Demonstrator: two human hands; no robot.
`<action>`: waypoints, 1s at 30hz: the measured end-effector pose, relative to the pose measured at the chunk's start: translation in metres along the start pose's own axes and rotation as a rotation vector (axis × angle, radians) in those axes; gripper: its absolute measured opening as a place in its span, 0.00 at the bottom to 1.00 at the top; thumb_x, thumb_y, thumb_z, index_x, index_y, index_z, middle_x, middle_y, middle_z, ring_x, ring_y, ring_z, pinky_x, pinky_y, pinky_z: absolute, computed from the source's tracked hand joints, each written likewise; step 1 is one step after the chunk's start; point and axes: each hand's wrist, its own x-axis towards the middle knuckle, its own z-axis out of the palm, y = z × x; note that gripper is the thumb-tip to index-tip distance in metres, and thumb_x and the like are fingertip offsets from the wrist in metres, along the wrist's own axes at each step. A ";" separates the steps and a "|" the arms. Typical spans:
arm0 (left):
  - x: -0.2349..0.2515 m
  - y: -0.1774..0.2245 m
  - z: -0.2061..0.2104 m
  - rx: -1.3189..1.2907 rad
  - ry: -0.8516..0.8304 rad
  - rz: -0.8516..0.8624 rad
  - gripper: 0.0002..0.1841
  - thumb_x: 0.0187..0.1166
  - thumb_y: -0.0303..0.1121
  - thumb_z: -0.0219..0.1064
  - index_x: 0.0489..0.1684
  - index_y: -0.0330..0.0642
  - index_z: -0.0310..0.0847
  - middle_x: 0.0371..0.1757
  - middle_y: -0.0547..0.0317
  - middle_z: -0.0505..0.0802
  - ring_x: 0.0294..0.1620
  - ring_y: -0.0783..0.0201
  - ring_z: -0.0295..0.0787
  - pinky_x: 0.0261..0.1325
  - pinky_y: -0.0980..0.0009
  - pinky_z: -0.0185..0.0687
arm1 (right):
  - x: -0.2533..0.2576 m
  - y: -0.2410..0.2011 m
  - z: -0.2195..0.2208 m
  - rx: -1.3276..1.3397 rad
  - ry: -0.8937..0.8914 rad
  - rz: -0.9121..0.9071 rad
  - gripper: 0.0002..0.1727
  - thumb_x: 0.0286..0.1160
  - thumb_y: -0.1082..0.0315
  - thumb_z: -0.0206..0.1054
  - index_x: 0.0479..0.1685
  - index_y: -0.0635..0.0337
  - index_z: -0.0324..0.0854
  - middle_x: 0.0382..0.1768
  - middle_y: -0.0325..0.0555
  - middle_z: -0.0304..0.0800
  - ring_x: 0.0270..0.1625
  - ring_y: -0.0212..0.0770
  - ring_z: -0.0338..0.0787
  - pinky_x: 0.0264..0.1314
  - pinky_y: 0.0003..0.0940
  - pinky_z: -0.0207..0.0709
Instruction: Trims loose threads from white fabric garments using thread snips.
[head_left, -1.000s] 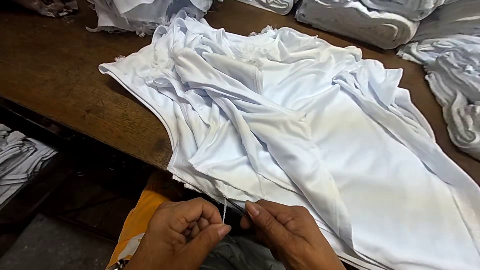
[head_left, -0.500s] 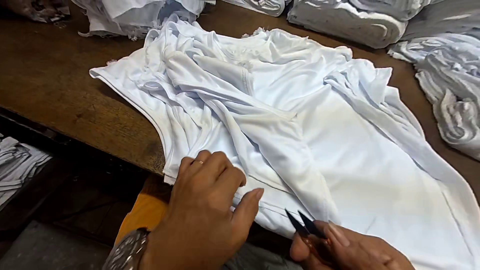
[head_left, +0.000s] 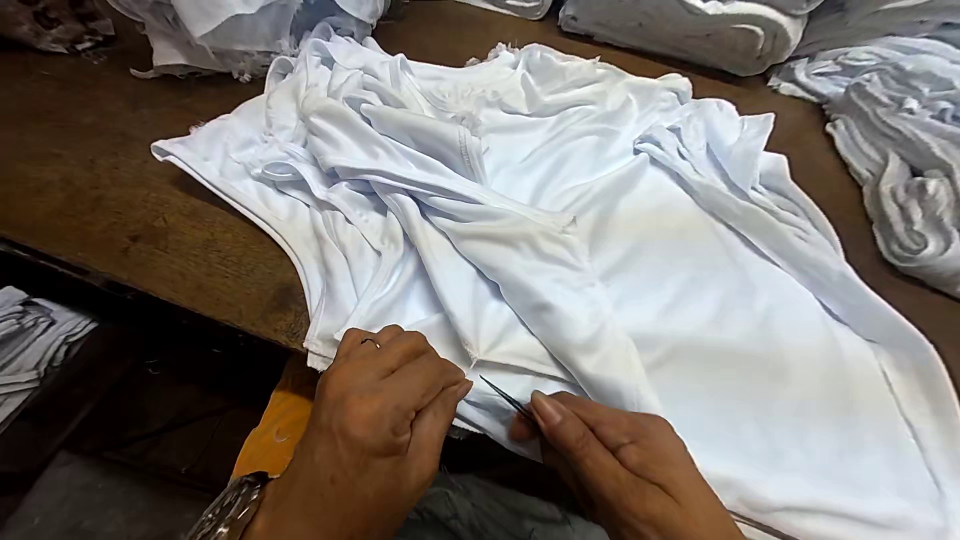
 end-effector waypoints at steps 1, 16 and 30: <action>-0.001 0.000 0.000 -0.013 0.005 -0.001 0.08 0.78 0.36 0.67 0.32 0.52 0.93 0.32 0.76 0.88 0.38 0.76 0.80 0.44 0.70 0.71 | 0.004 0.002 0.002 0.002 0.010 -0.002 0.23 0.93 0.57 0.52 0.37 0.53 0.91 0.15 0.31 0.74 0.14 0.26 0.68 0.14 0.25 0.61; -0.003 0.000 0.002 -0.038 -0.024 0.024 0.08 0.77 0.34 0.67 0.31 0.50 0.92 0.32 0.74 0.87 0.37 0.75 0.81 0.41 0.73 0.73 | 0.019 0.003 0.006 0.141 0.050 0.036 0.22 0.90 0.54 0.56 0.29 0.51 0.89 0.13 0.34 0.73 0.11 0.29 0.65 0.11 0.25 0.57; 0.002 0.007 0.018 0.106 -0.182 0.132 0.13 0.79 0.43 0.68 0.57 0.57 0.93 0.39 0.67 0.82 0.39 0.70 0.77 0.36 0.73 0.73 | -0.035 0.015 -0.027 0.159 0.012 0.073 0.24 0.97 0.61 0.45 0.47 0.64 0.88 0.19 0.35 0.75 0.16 0.28 0.69 0.15 0.25 0.62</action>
